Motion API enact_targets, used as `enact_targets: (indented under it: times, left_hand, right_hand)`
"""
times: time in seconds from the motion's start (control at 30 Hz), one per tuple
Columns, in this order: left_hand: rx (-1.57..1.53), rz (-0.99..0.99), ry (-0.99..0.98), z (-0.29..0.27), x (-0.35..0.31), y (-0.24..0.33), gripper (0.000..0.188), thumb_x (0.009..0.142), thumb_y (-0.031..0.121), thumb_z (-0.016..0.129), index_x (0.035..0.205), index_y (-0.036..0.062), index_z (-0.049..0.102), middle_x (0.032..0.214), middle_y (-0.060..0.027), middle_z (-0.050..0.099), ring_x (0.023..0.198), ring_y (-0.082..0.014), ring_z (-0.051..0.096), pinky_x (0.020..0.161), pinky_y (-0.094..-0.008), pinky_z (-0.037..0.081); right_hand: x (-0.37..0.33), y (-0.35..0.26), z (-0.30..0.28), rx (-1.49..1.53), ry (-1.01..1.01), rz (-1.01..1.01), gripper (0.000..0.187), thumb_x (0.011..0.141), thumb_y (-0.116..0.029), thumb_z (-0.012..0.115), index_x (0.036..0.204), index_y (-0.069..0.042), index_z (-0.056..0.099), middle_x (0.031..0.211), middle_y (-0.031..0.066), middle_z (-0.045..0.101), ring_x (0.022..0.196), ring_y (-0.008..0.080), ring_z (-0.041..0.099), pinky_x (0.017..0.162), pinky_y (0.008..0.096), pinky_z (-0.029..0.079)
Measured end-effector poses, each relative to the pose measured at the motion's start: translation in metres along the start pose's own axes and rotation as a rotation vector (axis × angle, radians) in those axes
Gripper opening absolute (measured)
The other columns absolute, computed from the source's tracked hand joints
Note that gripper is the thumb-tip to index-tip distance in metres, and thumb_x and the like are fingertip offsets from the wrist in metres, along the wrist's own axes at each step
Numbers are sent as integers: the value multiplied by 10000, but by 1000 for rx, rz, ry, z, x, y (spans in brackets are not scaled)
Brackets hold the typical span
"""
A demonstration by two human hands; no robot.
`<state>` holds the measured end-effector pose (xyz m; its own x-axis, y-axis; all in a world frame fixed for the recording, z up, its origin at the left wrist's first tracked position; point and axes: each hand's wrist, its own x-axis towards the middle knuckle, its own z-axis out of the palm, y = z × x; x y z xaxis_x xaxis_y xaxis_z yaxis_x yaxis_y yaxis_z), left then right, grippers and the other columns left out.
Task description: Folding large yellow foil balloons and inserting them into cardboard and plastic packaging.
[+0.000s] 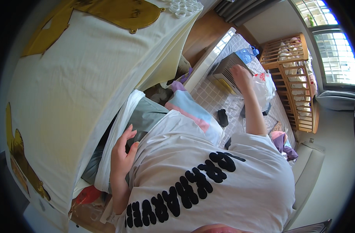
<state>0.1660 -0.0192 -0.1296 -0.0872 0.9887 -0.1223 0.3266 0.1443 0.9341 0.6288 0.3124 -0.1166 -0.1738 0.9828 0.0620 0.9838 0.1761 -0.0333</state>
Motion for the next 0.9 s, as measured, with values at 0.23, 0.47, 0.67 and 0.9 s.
enact_targets:
  times: [0.23, 0.47, 0.67, 0.9]
  left_hand:
    - [-145, -37, 75, 35, 9, 16, 514, 824, 106, 809, 1305, 15, 652, 1190, -152, 726, 1041, -248, 712, 890, -347, 546]
    - [-245, -317, 550, 18, -76, -2, 208, 809, 126, 778, 972, 9, 722, 861, -101, 750, 797, -155, 705, 741, -320, 558]
    - [-819, -536, 954, -16, -162, 7, 262, 995, 148, 683, 1205, -6, 707, 1039, -103, 761, 935, -167, 740, 801, -273, 592]
    - [-911, -524, 1388, -27, -236, 3, 296, 1022, 167, 648, 1282, 26, 671, 1130, -101, 739, 1023, -168, 728, 853, -277, 582]
  right_hand:
    - [-95, -261, -14, 1324, -1168, -561, 361, 941, 0, 680, 1290, -64, 617, 1029, -2, 623, 955, 84, 579, 842, 270, 492]
    - [-150, -403, -29, 1800, -1797, -896, 335, 952, 90, 582, 1269, -16, 560, 1220, 43, 558, 1088, 128, 561, 884, 285, 497]
    - [-186, -482, -6, 1222, -1179, -1376, 278, 1042, -20, 541, 1291, 1, 663, 1372, 143, 646, 1247, 201, 598, 1015, 341, 501]
    - [-258, -529, -10, 1046, -1523, -1253, 347, 1058, -115, 579, 1392, -36, 623, 1303, 96, 693, 1093, 151, 673, 957, 296, 531]
